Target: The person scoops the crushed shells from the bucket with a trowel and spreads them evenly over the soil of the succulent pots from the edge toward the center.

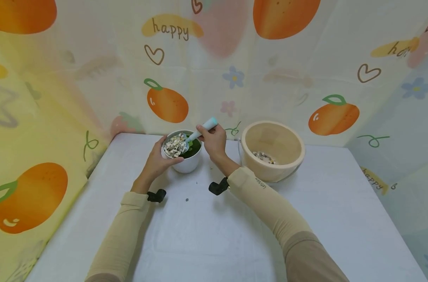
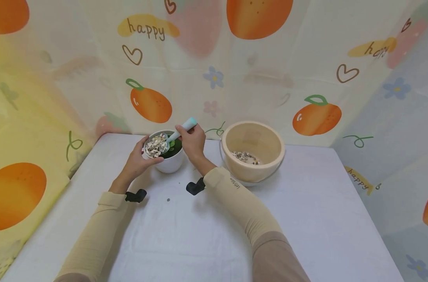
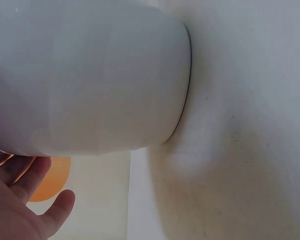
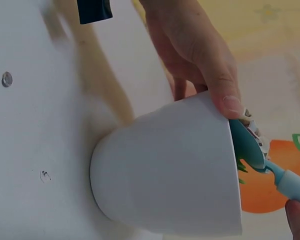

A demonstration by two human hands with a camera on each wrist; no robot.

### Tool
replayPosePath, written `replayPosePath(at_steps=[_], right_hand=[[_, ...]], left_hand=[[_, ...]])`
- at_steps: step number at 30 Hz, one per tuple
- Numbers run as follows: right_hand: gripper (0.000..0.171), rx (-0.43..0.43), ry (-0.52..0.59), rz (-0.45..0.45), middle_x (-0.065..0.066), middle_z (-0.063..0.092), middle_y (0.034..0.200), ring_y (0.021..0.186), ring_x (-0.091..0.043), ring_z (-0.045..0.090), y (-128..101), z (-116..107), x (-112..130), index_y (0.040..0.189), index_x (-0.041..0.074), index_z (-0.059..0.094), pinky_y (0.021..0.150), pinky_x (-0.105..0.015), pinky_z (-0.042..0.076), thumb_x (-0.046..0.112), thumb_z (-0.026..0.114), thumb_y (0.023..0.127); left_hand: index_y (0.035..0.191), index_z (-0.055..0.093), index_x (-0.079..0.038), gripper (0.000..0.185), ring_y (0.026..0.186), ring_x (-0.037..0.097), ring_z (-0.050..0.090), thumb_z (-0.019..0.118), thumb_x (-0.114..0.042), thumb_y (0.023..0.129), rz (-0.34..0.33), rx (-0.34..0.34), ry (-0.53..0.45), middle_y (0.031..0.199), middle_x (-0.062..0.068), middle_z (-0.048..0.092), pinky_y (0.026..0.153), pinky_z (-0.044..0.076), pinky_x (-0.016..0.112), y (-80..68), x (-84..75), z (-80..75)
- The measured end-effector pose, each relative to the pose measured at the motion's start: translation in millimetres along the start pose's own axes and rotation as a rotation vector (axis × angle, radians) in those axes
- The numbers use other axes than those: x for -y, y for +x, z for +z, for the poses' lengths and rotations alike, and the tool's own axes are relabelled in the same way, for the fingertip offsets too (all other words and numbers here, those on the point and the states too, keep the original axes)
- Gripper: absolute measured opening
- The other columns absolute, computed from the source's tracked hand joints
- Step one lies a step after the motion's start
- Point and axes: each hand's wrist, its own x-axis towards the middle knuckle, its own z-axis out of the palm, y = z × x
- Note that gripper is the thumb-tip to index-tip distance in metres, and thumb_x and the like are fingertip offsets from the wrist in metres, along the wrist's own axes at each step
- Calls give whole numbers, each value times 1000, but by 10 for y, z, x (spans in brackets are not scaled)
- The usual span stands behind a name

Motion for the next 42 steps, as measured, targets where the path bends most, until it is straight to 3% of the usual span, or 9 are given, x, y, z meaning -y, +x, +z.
replayPosePath(at_steps=[8,15,24,28,34,42], right_hand=[[22,-28,-34,-33,-19,68,90,89,-35,72,-15,29,-23,99,-3,61,80,-41,59,14,71,90],[21,-53,-40,-48,-19,68,89,87,-36,72,-25,27,5,98,-3,61,71,-27,60,14,70,90],[20,-42,1,-40,-11,65,84,88,-38,71,16,10,20,96,-2,61,80,-44,59,13,71,89],[21,-16,-4,-35,-19,68,92,90,-38,71,38,-7,24,98,-3,61,80,-43,59,13,71,89],[22,8,3,-7,-22,69,102,93,-34,72,87,-45,36,102,-4,62,82,-42,59,14,70,90],[24,7,62,32,-25,68,110,102,-35,69,122,-64,62,107,-6,61,83,-38,58,12,68,92]], left_hand=[[155,17,-7,112,145,36,27,83,-44,73,-7,-29,18,157,20,26,117,24,57,-44,-21,43],[155,17,-6,111,143,37,29,82,-45,74,-5,-21,45,156,21,27,117,25,57,-36,-36,53],[153,21,-2,108,140,39,30,84,-38,73,48,9,59,152,24,32,114,27,59,-6,-8,-25],[153,21,-3,109,140,39,29,85,-37,73,59,50,52,153,23,30,114,26,59,20,-20,-69],[157,9,-9,116,147,37,21,83,-42,74,12,118,52,160,19,19,118,20,59,84,-2,-99],[157,9,-13,116,148,36,21,83,-42,74,-7,120,24,161,17,17,118,19,59,100,25,-105]])
